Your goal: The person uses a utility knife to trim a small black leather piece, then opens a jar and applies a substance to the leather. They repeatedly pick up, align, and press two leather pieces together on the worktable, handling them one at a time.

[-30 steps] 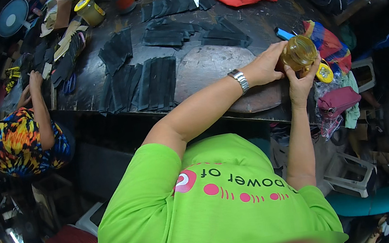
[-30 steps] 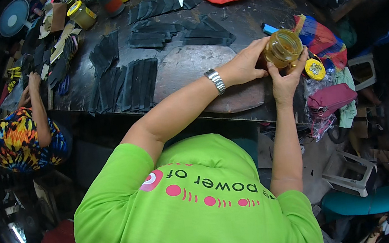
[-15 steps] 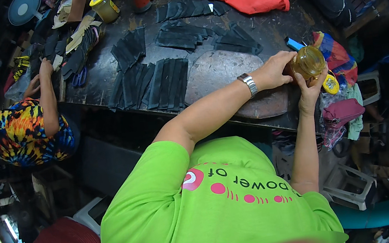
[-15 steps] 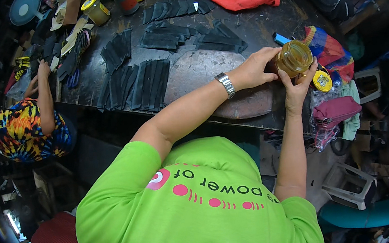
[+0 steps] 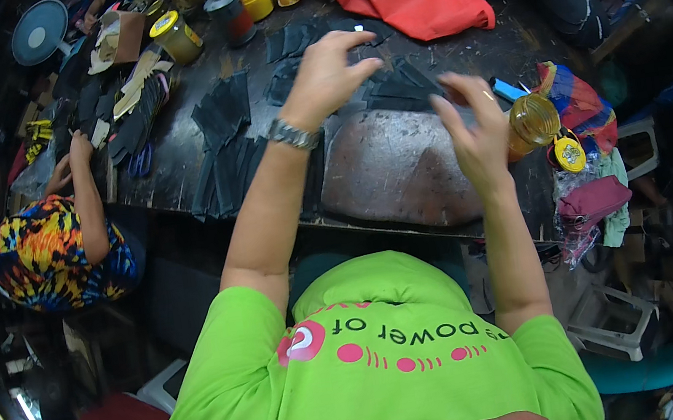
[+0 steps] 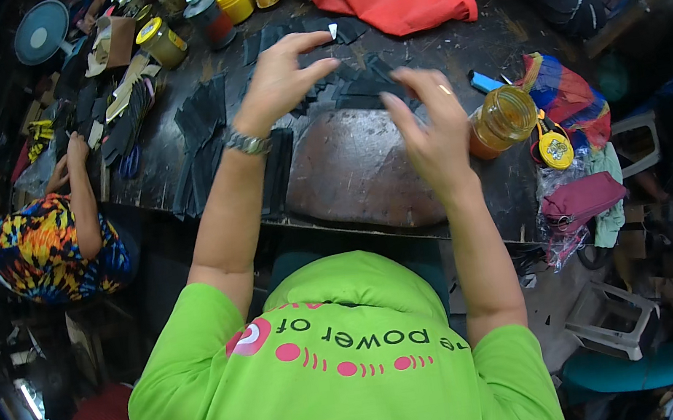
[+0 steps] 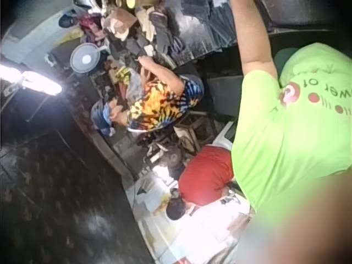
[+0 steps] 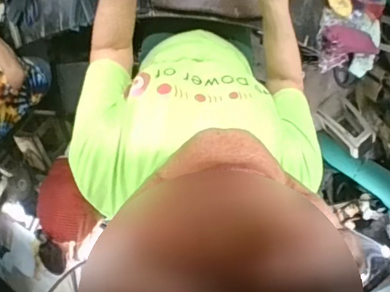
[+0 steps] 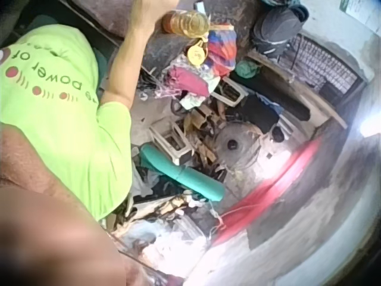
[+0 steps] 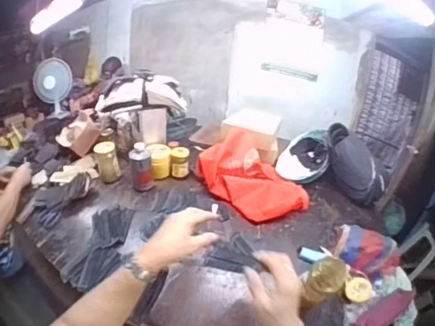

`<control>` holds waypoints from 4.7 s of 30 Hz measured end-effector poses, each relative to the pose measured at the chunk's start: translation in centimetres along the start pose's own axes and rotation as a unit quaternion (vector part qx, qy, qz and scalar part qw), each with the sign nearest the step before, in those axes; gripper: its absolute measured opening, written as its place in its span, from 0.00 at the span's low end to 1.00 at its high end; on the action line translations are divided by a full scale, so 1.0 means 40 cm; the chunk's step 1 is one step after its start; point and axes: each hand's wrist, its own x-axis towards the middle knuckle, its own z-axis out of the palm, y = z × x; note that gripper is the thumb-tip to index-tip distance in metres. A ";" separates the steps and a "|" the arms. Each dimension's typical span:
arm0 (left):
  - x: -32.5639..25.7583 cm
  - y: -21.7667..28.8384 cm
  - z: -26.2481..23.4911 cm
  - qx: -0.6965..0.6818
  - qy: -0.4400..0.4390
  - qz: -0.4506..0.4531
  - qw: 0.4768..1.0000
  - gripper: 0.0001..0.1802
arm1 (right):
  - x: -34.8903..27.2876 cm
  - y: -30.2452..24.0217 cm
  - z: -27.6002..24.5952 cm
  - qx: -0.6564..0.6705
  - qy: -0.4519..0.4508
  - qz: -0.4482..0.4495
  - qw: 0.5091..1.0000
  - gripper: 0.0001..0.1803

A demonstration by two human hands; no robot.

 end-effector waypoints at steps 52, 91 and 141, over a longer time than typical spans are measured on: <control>-0.287 0.092 0.173 -0.334 -0.160 0.050 0.927 0.15 | 0.673 0.478 0.315 -0.239 0.014 0.058 0.969 0.15; -0.307 0.068 0.202 -0.269 -0.186 0.120 0.937 0.17 | 0.607 0.529 0.207 -0.384 -0.283 0.274 0.835 0.66; -0.288 0.081 0.174 -0.262 -0.213 0.106 0.935 0.15 | 0.521 0.725 -0.548 -0.165 0.063 0.544 0.820 0.15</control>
